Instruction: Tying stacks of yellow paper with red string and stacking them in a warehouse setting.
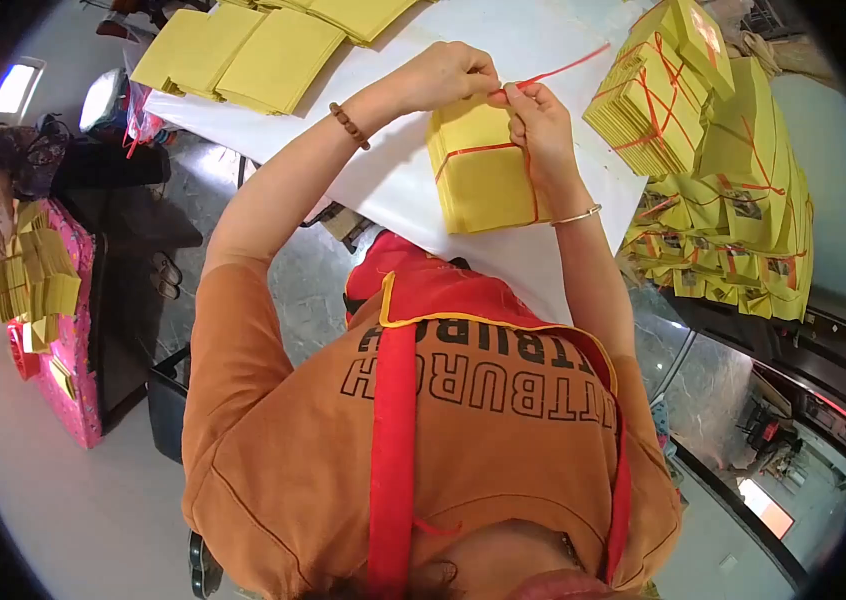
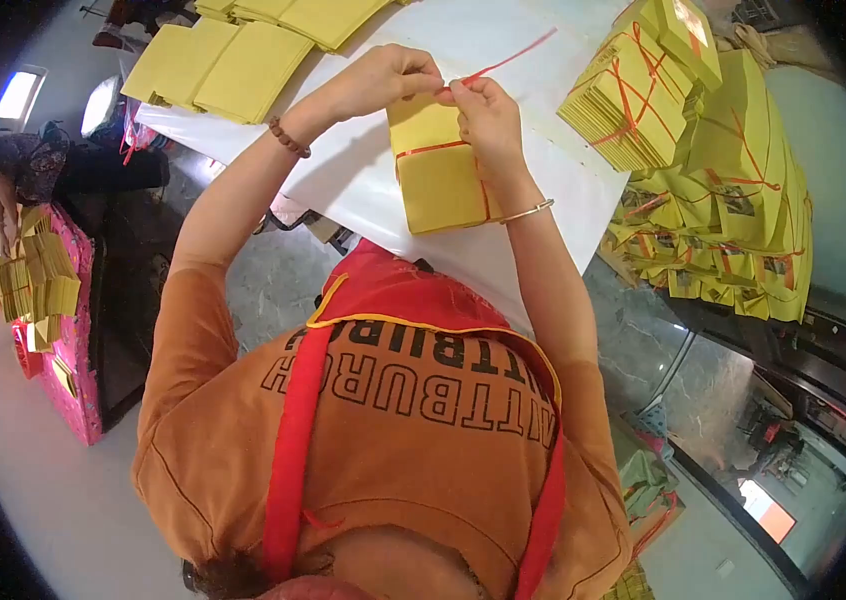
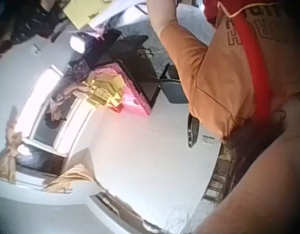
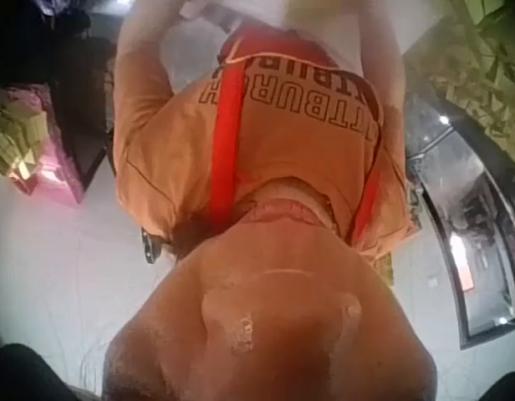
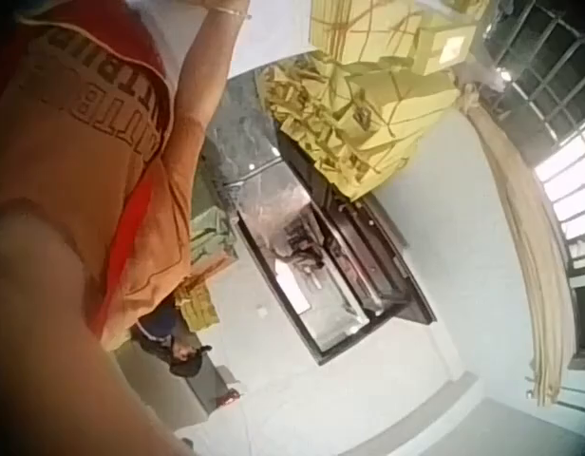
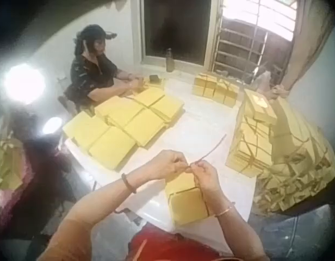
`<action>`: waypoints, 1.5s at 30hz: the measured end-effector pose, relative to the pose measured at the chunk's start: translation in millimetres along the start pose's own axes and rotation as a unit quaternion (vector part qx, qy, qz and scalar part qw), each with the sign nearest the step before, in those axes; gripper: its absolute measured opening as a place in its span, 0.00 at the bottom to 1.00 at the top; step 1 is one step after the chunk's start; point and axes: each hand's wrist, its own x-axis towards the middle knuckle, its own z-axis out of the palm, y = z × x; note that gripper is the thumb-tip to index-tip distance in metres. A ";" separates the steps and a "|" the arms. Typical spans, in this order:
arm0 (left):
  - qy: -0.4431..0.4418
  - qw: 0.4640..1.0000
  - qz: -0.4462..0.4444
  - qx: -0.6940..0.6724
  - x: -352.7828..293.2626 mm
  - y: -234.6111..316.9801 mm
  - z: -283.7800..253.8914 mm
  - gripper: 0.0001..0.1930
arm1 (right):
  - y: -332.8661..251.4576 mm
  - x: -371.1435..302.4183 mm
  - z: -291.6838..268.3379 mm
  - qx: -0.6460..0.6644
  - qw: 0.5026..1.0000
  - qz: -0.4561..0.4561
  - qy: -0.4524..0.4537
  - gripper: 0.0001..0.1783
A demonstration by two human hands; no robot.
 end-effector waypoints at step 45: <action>-0.044 0.995 0.057 -0.063 51.2 -29.2 -15.8 0.17 | -12.9 1.2 2.3 -0.426 0.858 -0.285 0.040 0.04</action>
